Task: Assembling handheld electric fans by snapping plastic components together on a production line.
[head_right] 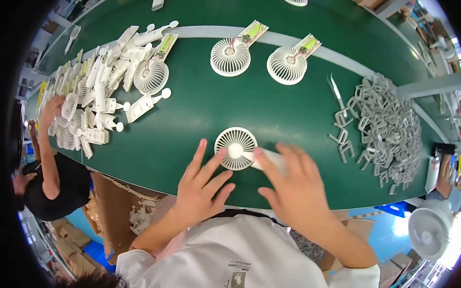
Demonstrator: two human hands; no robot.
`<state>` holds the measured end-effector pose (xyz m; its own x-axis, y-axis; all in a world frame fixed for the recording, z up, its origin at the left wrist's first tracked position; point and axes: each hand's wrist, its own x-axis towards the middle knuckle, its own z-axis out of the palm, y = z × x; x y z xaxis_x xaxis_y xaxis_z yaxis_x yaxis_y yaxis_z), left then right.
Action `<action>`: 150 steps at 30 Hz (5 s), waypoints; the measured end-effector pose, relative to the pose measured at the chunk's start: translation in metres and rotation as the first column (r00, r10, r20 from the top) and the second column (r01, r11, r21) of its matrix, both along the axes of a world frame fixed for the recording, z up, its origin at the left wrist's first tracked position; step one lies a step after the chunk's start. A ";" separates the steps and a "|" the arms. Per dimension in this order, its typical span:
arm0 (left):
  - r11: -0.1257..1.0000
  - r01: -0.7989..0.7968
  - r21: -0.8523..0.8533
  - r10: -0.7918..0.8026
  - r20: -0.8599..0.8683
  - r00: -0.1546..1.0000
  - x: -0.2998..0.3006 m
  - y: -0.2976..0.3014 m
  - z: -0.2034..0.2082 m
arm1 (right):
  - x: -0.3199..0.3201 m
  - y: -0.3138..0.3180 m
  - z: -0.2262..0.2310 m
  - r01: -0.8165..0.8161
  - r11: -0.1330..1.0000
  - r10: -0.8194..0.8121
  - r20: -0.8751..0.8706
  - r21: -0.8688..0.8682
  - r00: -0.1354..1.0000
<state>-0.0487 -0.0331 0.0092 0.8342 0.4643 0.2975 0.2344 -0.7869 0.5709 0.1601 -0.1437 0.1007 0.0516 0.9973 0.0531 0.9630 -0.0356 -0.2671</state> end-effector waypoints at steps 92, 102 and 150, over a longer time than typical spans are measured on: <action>0.982 0.187 -0.035 -0.170 0.279 0.945 0.126 0.143 0.085 | 0.098 0.041 0.012 0.082 0.993 -0.014 -0.604 0.085 0.797; 0.946 -0.271 -0.180 0.293 0.105 0.950 0.190 0.271 0.056 | 0.321 0.228 -0.100 0.438 0.853 -0.446 -0.037 0.283 0.894; 0.945 0.170 0.281 -0.156 -0.074 0.985 0.048 0.045 -0.005 | 0.196 0.070 -0.095 0.748 0.628 -0.737 -0.143 0.215 0.660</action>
